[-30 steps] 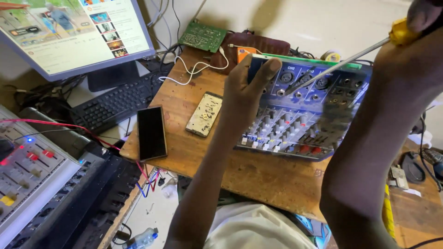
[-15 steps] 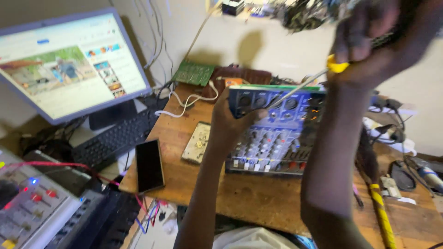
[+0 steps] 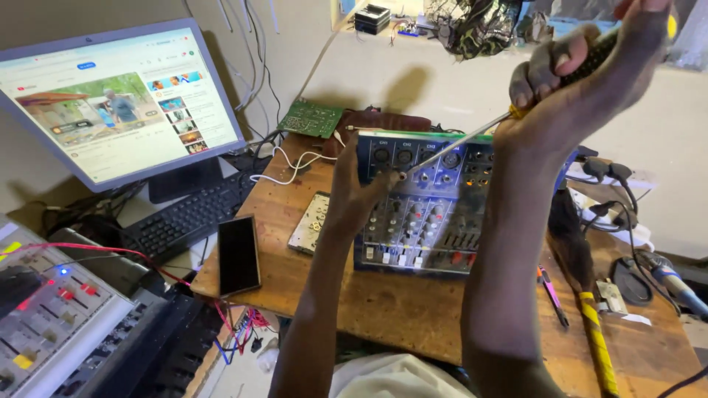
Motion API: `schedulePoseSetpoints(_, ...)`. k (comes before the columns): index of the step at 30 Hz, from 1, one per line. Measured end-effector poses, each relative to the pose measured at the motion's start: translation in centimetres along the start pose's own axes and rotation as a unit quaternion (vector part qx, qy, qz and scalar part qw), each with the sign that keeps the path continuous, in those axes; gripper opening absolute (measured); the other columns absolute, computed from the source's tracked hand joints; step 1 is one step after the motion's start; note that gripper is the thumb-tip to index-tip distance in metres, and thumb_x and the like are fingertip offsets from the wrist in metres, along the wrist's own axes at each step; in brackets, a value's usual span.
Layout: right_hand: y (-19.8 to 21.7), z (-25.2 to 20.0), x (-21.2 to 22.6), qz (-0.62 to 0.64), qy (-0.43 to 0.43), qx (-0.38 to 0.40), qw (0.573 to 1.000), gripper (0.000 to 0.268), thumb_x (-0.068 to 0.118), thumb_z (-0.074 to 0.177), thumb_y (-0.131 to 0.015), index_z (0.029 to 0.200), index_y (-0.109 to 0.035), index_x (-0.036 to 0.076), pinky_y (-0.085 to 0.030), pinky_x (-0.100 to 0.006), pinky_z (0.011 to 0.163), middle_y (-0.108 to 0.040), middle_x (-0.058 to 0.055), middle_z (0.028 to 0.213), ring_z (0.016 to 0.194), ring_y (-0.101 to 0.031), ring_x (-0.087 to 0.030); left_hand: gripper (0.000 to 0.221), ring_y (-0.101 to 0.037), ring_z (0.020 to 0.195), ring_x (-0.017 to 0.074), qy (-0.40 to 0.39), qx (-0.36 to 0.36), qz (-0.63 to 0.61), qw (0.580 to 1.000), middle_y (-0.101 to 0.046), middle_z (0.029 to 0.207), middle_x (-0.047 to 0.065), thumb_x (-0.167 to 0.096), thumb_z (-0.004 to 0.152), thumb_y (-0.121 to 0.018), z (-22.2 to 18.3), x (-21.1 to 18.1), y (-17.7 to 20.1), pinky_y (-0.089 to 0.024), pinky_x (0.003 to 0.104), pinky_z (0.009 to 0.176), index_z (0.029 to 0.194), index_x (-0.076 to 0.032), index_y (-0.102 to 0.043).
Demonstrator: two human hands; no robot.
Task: Removing screws and prying the chassis of an audio mixer to access the internal circuit board.
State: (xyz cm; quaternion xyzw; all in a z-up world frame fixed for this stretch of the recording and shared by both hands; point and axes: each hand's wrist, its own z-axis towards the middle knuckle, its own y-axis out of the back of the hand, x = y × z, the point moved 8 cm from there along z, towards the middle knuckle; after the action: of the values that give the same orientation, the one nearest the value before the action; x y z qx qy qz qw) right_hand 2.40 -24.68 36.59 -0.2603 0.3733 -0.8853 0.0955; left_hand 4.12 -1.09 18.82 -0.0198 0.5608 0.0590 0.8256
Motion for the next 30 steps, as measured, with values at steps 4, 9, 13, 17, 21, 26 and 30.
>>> schedulePoseSetpoints(4, -0.7, 0.8, -2.1, 0.071, -0.063, 0.141, 0.986, 0.067, 0.067, 0.076, -0.092, 0.104, -0.066, 0.011, -0.023, -0.031, 0.041, -0.038, 0.002, 0.071, 0.052, -0.030, -0.008, 0.074, -0.069, 0.119, 0.0304, -0.118, 0.036, -0.069, 0.990, -0.068, 0.126, 0.012, -0.041, 0.084, -0.083, -0.5, -3.0, -0.6, -0.061, 0.046, 0.102, 0.143, -0.008, -0.051)
schedulePoseSetpoints(9, -1.5, 1.2, -2.6, 0.148, -0.130, 0.267, 0.943, 0.049, 0.055, 0.088, -0.089, 0.086, -0.053, 0.021, -0.022, -0.029, 0.040, -0.034, 0.004, 0.069, 0.049, -0.028, -0.008, 0.083, -0.075, 0.109, 0.0267, -0.135, 0.054, -0.080, 0.986, -0.074, 0.115, 0.010, -0.034, 0.083, -0.089, 0.0, -2.7, -0.3, -0.067, 0.040, 0.097, 0.148, -0.005, -0.047)
schedulePoseSetpoints(13, -0.6, 1.3, -3.6, 0.143, -0.135, 0.252, 0.947, 0.048, 0.064, 0.080, -0.089, 0.084, -0.062, 0.024, -0.024, -0.030, 0.043, -0.037, 0.006, 0.070, 0.050, -0.028, -0.008, 0.067, -0.074, 0.090, 0.0207, -0.119, 0.049, -0.073, 0.989, -0.074, 0.102, 0.008, -0.023, 0.075, -0.095, 0.1, -3.0, -0.1, -0.069, 0.033, 0.077, 0.124, -0.011, -0.049)
schedulePoseSetpoints(17, 1.8, 1.0, -2.0, 0.106, -0.024, 0.112, 0.988, 0.055, 0.052, 0.085, -0.093, 0.106, -0.059, 0.014, -0.026, -0.030, 0.042, -0.043, 0.001, 0.074, 0.054, -0.034, -0.009, 0.062, -0.068, 0.083, 0.0160, -0.109, 0.034, -0.054, 0.992, -0.069, 0.096, 0.002, -0.029, 0.076, -0.094, 0.0, -3.3, 0.0, -0.063, 0.028, 0.067, 0.118, -0.013, -0.051)
schedulePoseSetpoints(21, 2.6, 0.8, -1.4, 0.067, -0.007, 0.076, 0.995, 0.041, 0.044, 0.092, -0.082, 0.095, -0.048, 0.020, -0.023, -0.031, 0.041, -0.033, 0.000, 0.076, 0.055, -0.029, -0.011, 0.077, -0.067, 0.098, 0.0152, -0.101, 0.004, -0.016, 0.995, -0.068, 0.105, 0.002, -0.043, 0.073, -0.093, 0.0, -2.8, 0.3, -0.060, 0.031, 0.082, 0.129, -0.006, -0.055)
schedulePoseSetpoints(26, 1.5, 2.0, -4.9, 0.162, -0.168, 0.232, 0.944, 0.044, 0.054, 0.082, -0.090, 0.084, -0.062, 0.020, -0.027, -0.022, 0.046, -0.051, 0.014, 0.073, 0.054, -0.031, 0.000, 0.072, -0.073, 0.091, 0.0169, -0.174, 0.046, -0.066, 0.981, -0.069, 0.109, 0.009, -0.034, 0.078, -0.092, -0.8, -3.7, -0.3, -0.067, 0.029, 0.073, 0.132, -0.015, -0.049)
schedulePoseSetpoints(30, 1.9, 3.0, -6.5, 0.274, -0.186, 0.439, 0.835, 0.039, 0.060, 0.096, -0.074, 0.088, -0.056, 0.027, -0.032, -0.017, 0.052, -0.056, 0.021, 0.083, 0.062, -0.035, 0.007, 0.072, -0.073, 0.093, 0.0150, -0.162, 0.033, -0.043, 0.985, -0.072, 0.107, 0.005, -0.038, 0.075, -0.094, -0.8, -3.7, -0.1, -0.066, 0.029, 0.078, 0.129, -0.014, -0.054)
